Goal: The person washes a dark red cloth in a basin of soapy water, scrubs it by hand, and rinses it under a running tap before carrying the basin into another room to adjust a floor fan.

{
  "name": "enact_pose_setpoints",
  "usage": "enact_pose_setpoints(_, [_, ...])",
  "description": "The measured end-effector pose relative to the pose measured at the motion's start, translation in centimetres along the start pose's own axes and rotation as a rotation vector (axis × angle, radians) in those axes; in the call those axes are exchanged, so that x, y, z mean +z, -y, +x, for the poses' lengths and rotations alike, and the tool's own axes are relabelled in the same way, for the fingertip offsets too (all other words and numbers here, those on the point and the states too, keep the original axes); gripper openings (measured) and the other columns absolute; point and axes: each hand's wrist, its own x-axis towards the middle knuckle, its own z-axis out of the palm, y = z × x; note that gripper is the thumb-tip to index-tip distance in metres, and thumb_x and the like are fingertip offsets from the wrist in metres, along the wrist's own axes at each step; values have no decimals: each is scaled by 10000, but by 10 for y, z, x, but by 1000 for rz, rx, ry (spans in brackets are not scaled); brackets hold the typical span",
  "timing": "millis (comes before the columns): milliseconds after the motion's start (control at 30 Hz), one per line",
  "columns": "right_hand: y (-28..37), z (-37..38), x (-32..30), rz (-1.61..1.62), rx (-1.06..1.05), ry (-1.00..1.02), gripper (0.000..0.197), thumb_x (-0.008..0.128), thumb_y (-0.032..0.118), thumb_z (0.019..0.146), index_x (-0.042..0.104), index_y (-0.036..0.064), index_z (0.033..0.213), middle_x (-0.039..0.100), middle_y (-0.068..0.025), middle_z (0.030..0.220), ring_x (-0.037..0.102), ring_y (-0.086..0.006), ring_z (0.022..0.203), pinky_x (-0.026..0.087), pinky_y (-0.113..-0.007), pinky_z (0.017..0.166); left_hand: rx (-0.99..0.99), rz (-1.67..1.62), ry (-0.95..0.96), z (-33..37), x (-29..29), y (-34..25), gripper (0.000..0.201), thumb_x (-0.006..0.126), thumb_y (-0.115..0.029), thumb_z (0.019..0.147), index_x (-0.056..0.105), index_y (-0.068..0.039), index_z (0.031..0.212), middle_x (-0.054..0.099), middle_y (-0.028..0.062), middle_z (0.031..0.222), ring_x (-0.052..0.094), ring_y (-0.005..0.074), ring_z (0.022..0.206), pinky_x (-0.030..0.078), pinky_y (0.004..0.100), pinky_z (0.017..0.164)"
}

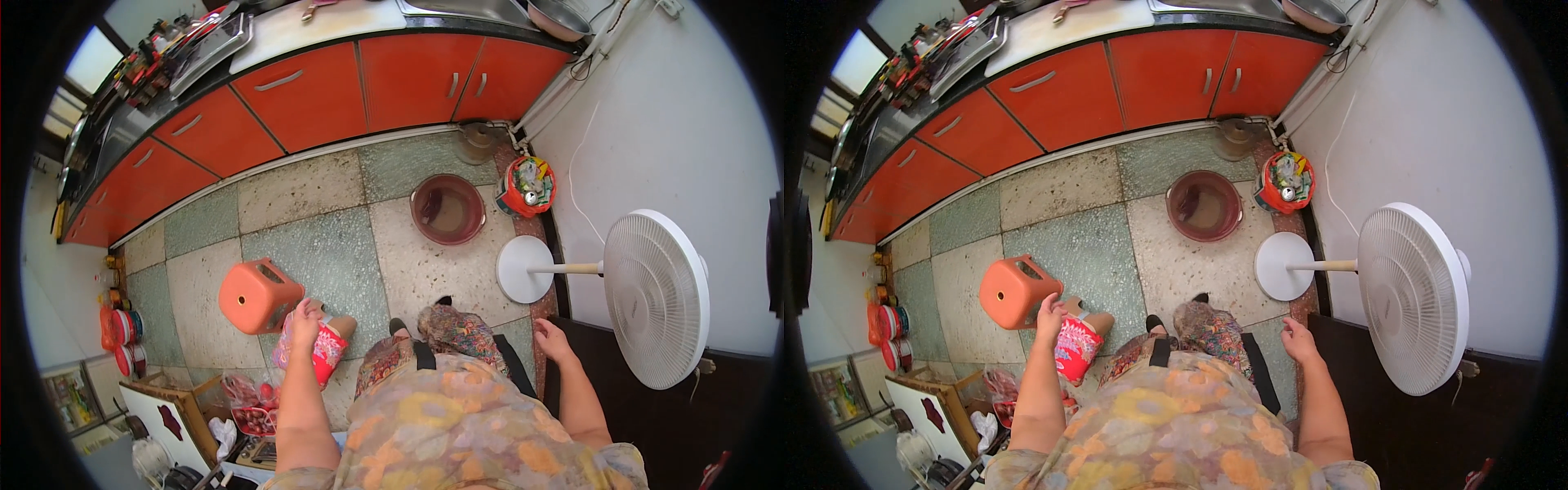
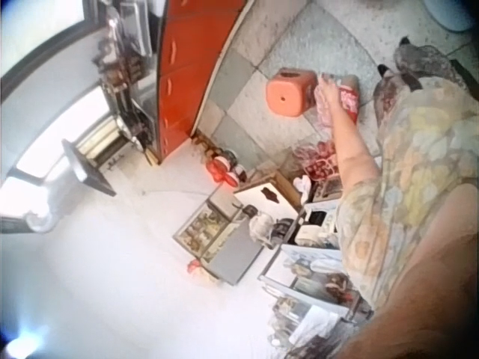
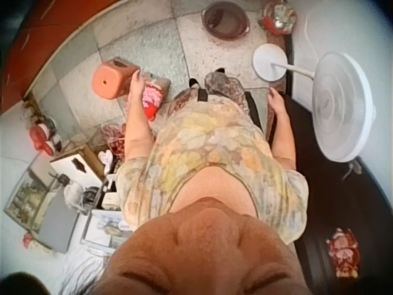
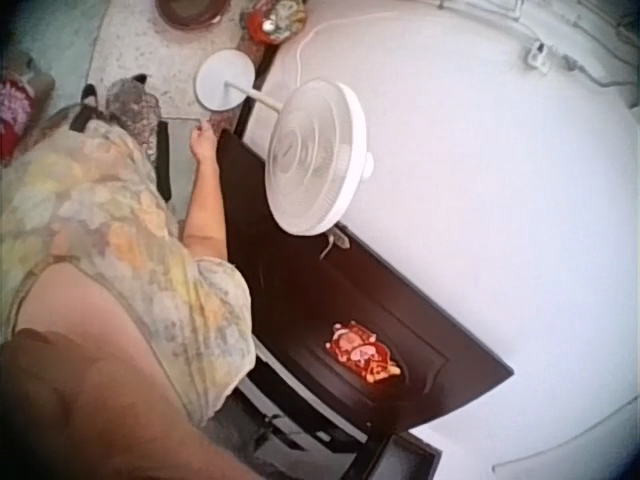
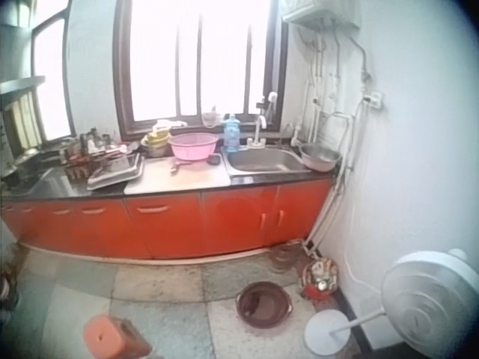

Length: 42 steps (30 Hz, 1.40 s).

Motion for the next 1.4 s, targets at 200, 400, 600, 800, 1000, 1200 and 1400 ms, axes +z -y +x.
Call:
enact_pose_setpoints(200, [1, 57, 11, -11, 13, 45, 355, 509, 158, 735, 508, 75, 1080, 569, -154, 939, 561, -263, 825, 436, -324, 744, 214, 293, -19, 54, 61, -34, 440, 510, -55, 725, 423, -21, 1155, 484, 179, 1084, 554, 165, 728, 459, 280, 675])
enact_pose_setpoints(400, [38, 165, 28, -12, 3, 144, 332, 501, 164, 745, 514, 83, 1067, 572, -153, 922, 549, -294, 830, 437, -346, 717, 127, 295, 71, 98, 143, -74, 501, 530, -52, 696, 394, -21, 1177, 485, 180, 1081, 554, 167, 714, 464, 275, 658])
enact_pose_setpoints(600, [88, 286, 57, 49, -40, 48, 350, 481, 152, 763, 491, 50, 1098, 582, -143, 880, 567, -244, 796, 443, -302, 722, 46, 200, 337, 154, 253, -101, 511, 522, -57, 725, 344, -39, 1203, 536, 130, 964, 546, 147, 719, 461, 269, 663])
enact_pose_setpoints(800, [106, 390, 132, 556, 139, -22, 362, 454, 148, 820, 430, 74, 1173, 559, -91, 918, 564, -173, 786, 438, -264, 707, -41, 201, 430, 266, 357, -21, 491, 536, -136, 746, 355, -17, 1187, 586, 119, 896, 558, 169, 785, 441, 284, 712])
enact_pose_setpoints(1000, [67, 502, 211, 979, 533, 71, 367, 380, 217, 856, 387, 178, 1222, 449, -62, 1127, 455, -176, 1009, 392, -343, 791, -239, 24, 353, 328, 442, -32, 491, 474, -30, 758, 306, -27, 1220, 442, 103, 1060, 485, 174, 886, 418, 259, 712])
enact_pose_setpoints(1200, [45, 600, 292, 1088, 688, 172, 366, 385, 180, 844, 406, 206, 1209, 426, -24, 1173, 433, -190, 1026, 409, -373, 786, -162, 35, 236, 408, 515, 62, 498, 483, -9, 756, 282, -45, 1211, 418, 109, 1115, 452, 180, 954, 375, 242, 801])
enact_pose_setpoints(1400, [29, 668, 392, 829, 291, -29, 457, 548, 92, 755, 387, 11, 1175, 525, -112, 985, 494, -183, 916, 418, -284, 757, 294, 407, 30, 459, 562, 145, 640, 540, 14, 606, 308, -40, 1200, 380, 223, 1168, 345, 371, 1081, 253, 406, 947])
